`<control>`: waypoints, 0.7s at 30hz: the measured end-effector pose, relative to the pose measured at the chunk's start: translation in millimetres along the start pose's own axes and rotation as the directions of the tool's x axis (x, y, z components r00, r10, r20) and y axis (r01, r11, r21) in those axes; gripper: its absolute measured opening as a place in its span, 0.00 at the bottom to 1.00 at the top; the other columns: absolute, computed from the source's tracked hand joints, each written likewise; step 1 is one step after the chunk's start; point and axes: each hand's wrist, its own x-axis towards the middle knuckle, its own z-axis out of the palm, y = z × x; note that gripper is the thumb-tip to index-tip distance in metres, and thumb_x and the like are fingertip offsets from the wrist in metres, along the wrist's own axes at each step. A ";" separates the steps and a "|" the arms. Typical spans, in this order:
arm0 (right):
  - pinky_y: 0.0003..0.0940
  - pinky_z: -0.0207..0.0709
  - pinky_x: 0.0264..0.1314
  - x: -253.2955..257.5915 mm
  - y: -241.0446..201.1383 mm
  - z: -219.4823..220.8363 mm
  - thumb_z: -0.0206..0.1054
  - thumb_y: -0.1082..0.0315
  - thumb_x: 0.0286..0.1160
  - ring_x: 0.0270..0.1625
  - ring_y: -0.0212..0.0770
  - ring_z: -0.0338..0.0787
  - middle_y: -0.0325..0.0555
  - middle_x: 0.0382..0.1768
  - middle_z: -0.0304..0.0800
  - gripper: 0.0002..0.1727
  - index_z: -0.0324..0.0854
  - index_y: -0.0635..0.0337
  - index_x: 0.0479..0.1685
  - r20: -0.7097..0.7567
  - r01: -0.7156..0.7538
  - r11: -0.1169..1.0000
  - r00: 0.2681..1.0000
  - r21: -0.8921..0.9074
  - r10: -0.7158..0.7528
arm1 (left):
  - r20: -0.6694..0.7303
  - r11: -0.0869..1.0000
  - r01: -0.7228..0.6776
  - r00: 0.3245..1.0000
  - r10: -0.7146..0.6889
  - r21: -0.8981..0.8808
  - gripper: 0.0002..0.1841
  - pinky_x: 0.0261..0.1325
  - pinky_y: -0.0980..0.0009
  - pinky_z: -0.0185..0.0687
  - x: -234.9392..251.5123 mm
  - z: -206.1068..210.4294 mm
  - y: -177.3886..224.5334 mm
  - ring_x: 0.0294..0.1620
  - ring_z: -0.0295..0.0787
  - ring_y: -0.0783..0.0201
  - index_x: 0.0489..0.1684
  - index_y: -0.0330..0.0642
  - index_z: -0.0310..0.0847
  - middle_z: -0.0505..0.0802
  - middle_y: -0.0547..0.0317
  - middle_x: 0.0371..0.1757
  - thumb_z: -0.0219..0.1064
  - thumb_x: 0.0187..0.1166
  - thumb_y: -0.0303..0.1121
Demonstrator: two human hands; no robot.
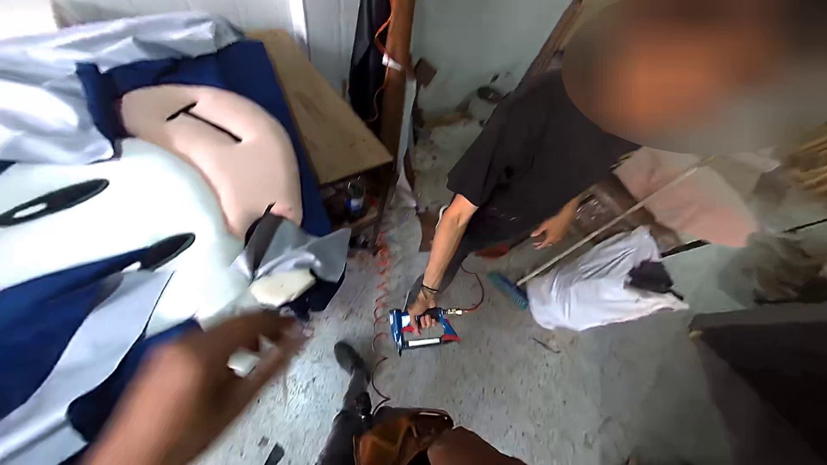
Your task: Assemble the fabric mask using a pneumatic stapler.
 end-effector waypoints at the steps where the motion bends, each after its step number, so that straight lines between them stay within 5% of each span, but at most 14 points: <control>1: 0.74 0.78 0.56 2.2 3.0 18.0 0.67 0.43 0.76 0.56 0.71 0.89 0.69 0.46 0.91 0.31 0.86 0.71 0.39 -0.014 -0.006 1.000 1.000 0.012 0.007 | -0.064 0.999 -0.040 0.997 0.040 0.004 0.15 0.39 0.62 0.88 1.3 -38.5 3.2 0.37 0.89 0.66 0.51 0.45 0.91 0.93 0.60 0.41 0.63 0.84 0.45; 3: 0.72 0.79 0.55 2.8 -3.8 47.1 0.68 0.42 0.75 0.55 0.70 0.89 0.68 0.46 0.90 0.31 0.86 0.69 0.39 0.034 -0.034 0.999 0.999 0.041 0.033 | -0.039 0.997 -0.050 0.998 0.048 -0.064 0.14 0.36 0.65 0.84 -24.0 -49.2 16.0 0.33 0.86 0.67 0.44 0.42 0.89 0.91 0.57 0.36 0.63 0.84 0.42; 6: 0.72 0.81 0.49 -11.9 -16.1 97.5 0.69 0.49 0.76 0.52 0.69 0.90 0.66 0.45 0.91 0.24 0.87 0.67 0.38 0.146 -0.081 0.990 0.987 0.113 0.064 | 0.011 0.992 -0.063 0.998 0.065 -0.111 0.12 0.34 0.70 0.87 -75.5 20.0 12.0 0.31 0.90 0.76 0.37 0.55 0.95 0.95 0.72 0.32 0.66 0.81 0.47; 9: 0.64 0.80 0.57 -39.5 -62.3 102.5 0.69 0.65 0.77 0.56 0.68 0.90 0.70 0.51 0.90 0.17 0.87 0.74 0.50 0.273 -0.259 0.930 0.944 0.262 0.186 | 0.054 0.969 -0.046 0.997 0.061 -0.241 0.10 0.35 0.74 0.86 -69.1 24.2 -5.1 0.33 0.88 0.77 0.42 0.53 0.92 0.93 0.73 0.36 0.67 0.80 0.45; 11: 0.66 0.82 0.45 -39.5 -65.4 132.7 0.74 0.69 0.67 0.44 0.71 0.92 0.73 0.41 0.91 0.15 0.88 0.77 0.43 0.055 -0.246 0.903 0.969 0.353 0.243 | 0.024 0.944 -0.076 0.996 0.089 -0.322 0.10 0.36 0.73 0.85 -55.3 42.9 -27.0 0.34 0.87 0.75 0.42 0.49 0.90 0.92 0.70 0.38 0.66 0.81 0.43; 15: 0.69 0.82 0.48 -57.4 -49.3 256.3 0.63 0.47 0.81 0.49 0.65 0.94 0.59 0.44 0.94 0.21 0.88 0.55 0.52 0.278 -0.272 0.925 0.940 0.266 0.197 | 0.205 0.850 0.197 0.973 -0.107 -0.489 0.10 0.37 0.68 0.89 -154.7 169.9 -45.4 0.35 0.89 0.72 0.42 0.46 0.90 0.93 0.67 0.39 0.66 0.81 0.40; 16: 0.69 0.82 0.47 -63.1 -50.3 278.3 0.62 0.43 0.81 0.48 0.64 0.94 0.58 0.43 0.95 0.23 0.88 0.53 0.52 0.266 -0.284 0.925 0.940 0.251 0.216 | 0.315 0.807 0.320 0.933 -0.177 -0.496 0.13 0.44 0.63 0.91 -191.3 201.1 -35.8 0.43 0.91 0.68 0.50 0.46 0.90 0.95 0.65 0.46 0.70 0.78 0.44; 17: 0.69 0.83 0.47 -66.0 -51.9 294.8 0.61 0.41 0.81 0.48 0.64 0.94 0.57 0.43 0.95 0.25 0.89 0.52 0.53 0.251 -0.289 0.925 0.941 0.246 0.227 | 0.444 0.763 0.434 0.870 -0.216 -0.480 0.29 0.58 0.56 0.90 -220.1 231.6 -15.5 0.59 0.90 0.64 0.65 0.48 0.85 0.92 0.62 0.61 0.78 0.70 0.54; 19: 0.68 0.83 0.48 -71.1 -61.0 324.0 0.61 0.40 0.81 0.49 0.64 0.94 0.57 0.44 0.95 0.26 0.87 0.51 0.57 0.261 -0.306 0.921 0.935 0.241 0.242 | 0.622 0.742 0.521 0.762 -0.181 -0.422 0.65 0.84 0.45 0.69 -257.1 309.9 63.2 0.87 0.67 0.56 0.92 0.54 0.58 0.71 0.58 0.89 0.84 0.45 0.71; 21: 0.69 0.83 0.50 -85.7 -79.6 354.7 0.63 0.43 0.81 0.51 0.66 0.93 0.60 0.47 0.94 0.26 0.86 0.54 0.61 0.258 -0.322 0.912 0.931 0.253 0.257 | 0.632 0.717 0.552 0.748 -0.201 -0.426 0.73 0.85 0.36 0.63 -287.1 399.9 149.2 0.91 0.60 0.48 0.98 0.55 0.42 0.58 0.52 0.95 0.84 0.44 0.71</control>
